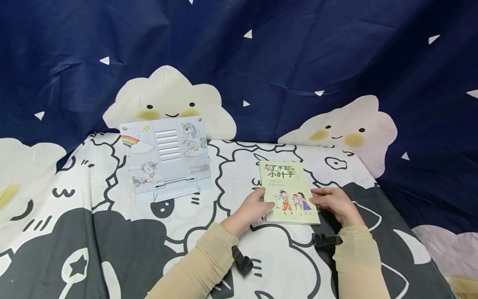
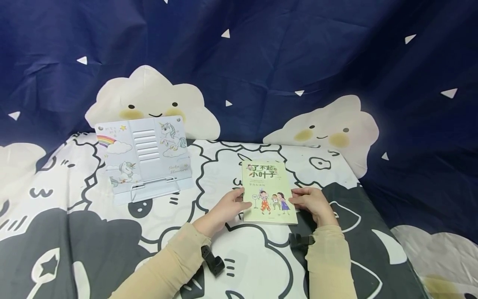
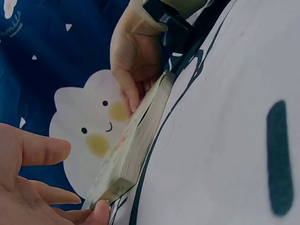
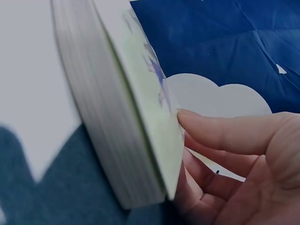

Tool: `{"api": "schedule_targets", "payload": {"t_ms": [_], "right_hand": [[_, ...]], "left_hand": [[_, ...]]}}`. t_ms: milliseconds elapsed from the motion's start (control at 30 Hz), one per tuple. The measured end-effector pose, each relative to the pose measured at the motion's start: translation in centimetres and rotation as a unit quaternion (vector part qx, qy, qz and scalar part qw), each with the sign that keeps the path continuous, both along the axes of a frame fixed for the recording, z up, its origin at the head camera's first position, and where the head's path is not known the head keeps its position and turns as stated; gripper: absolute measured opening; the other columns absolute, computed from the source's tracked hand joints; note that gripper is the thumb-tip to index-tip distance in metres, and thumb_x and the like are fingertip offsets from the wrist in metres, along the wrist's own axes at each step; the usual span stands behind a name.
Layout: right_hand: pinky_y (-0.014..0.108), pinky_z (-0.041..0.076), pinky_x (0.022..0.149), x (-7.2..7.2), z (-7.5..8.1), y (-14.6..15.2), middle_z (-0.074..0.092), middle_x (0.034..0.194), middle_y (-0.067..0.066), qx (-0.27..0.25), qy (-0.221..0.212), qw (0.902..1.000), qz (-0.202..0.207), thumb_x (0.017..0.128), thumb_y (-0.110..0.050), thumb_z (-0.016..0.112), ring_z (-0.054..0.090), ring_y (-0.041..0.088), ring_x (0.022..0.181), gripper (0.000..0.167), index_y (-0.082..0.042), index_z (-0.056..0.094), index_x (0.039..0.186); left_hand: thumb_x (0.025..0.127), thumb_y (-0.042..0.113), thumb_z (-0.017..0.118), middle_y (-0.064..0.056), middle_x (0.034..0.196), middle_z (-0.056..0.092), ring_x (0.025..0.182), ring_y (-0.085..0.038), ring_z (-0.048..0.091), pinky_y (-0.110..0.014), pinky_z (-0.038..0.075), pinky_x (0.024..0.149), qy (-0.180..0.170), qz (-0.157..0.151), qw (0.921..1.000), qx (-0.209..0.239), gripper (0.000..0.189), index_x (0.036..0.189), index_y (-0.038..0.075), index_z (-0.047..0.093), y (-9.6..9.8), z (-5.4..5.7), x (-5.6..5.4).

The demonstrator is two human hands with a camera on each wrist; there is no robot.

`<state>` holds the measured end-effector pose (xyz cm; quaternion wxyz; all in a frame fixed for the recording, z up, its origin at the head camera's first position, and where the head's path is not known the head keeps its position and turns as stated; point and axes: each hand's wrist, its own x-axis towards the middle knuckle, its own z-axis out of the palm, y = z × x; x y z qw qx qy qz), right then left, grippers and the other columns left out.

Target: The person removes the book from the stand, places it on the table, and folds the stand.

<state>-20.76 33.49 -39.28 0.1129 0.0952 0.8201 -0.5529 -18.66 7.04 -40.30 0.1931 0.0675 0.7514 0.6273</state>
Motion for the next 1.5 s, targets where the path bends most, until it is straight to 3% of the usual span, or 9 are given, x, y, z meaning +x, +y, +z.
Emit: {"api": "schedule_targets", "payload": {"t_ms": [133,267,367,533,767,1067,1267,1500], "right_hand": [[0.02,0.058,0.068,0.0,0.1,-0.1,0.071,0.088,-0.006,-0.005,-0.004,0.9999,-0.013,0.088,-0.007,0.071,0.067,0.003,0.073,0.059,0.019,0.046,0.136],[0.021,0.058,0.069,0.0,0.3,-0.2,0.069,0.086,-0.008,-0.002,-0.003,0.9993,-0.036,0.093,-0.016,0.068,0.067,0.003,0.072,0.062,0.015,0.043,0.14],[0.02,0.059,0.072,-0.2,0.4,-0.2,0.067,0.088,-0.009,-0.004,0.008,0.9982,-0.059,0.096,-0.02,0.065,0.067,0.002,0.073,0.061,0.012,0.042,0.143],[0.018,0.058,0.074,-0.2,0.8,-0.4,0.065,0.087,-0.015,-0.024,0.041,0.9955,-0.082,0.099,-0.02,0.059,0.067,0.0,0.077,0.057,0.012,0.042,0.143],[0.017,0.057,0.075,-0.2,1.5,-1.9,0.063,0.088,-0.015,-0.01,0.07,0.9922,-0.103,0.101,-0.023,0.057,0.065,0.001,0.079,0.053,0.007,0.046,0.143],[0.017,0.056,0.077,0.5,3.6,-4.6,0.068,0.085,-0.014,-0.068,0.111,0.9893,-0.067,0.101,-0.021,0.058,0.067,0.002,0.079,0.053,0.012,0.045,0.141],[0.019,0.057,0.079,1.1,4.5,-6.6,0.072,0.087,-0.01,-0.103,0.134,0.985,-0.037,0.1,-0.018,0.059,0.069,0.005,0.079,0.048,0.013,0.05,0.135],[0.021,0.058,0.082,1.5,4.8,-8.7,0.073,0.089,-0.01,-0.105,0.143,0.9841,-0.005,0.099,-0.017,0.06,0.071,0.005,0.082,0.044,0.013,0.053,0.132]], "left_hand": [[0.097,0.02,0.059,-0.018,0.139,0.054,0.131,-0.032,0.05,-0.053,0.034,0.116,-0.006,-0.001,1.0,0.002,0.067,0.153,-0.004,0.03,-0.2,0.0,-0.1],[0.098,0.023,0.058,-0.016,0.132,0.057,0.121,-0.027,0.056,-0.051,0.04,0.11,-0.009,0.002,0.9999,0.013,0.066,0.152,-0.003,0.032,-0.4,0.0,-0.2],[0.098,0.024,0.058,-0.017,0.132,0.057,0.123,-0.029,0.054,-0.052,0.04,0.111,-0.008,0.001,0.9997,0.024,0.065,0.151,-0.004,0.033,-0.5,0.1,-0.2],[0.098,0.025,0.057,-0.021,0.148,0.047,0.132,-0.035,0.05,-0.055,0.036,0.114,-0.012,0.009,0.9994,0.032,0.063,0.151,-0.003,0.035,-0.6,0.8,-0.1],[0.098,0.027,0.058,-0.016,0.154,0.041,0.131,-0.034,0.052,-0.051,0.038,0.113,-0.004,0.011,0.9993,0.037,0.062,0.15,0.0,0.038,-1.2,2.1,-0.2],[0.099,0.023,0.057,-0.014,0.155,0.04,0.123,-0.033,0.056,-0.045,0.049,0.101,0.025,0.035,0.9971,0.062,0.057,0.15,0.003,0.04,-3.2,3.7,-0.3],[0.099,0.02,0.057,-0.013,0.155,0.04,0.132,-0.032,0.05,-0.044,0.048,0.105,0.032,0.057,0.995,0.075,0.055,0.15,0.004,0.041,-5.3,4.4,-0.3],[0.1,0.017,0.055,-0.015,0.154,0.042,0.133,-0.033,0.05,-0.045,0.048,0.106,0.048,0.078,0.993,0.074,0.053,0.149,0.002,0.041,-8.0,4.5,-0.2]]}}
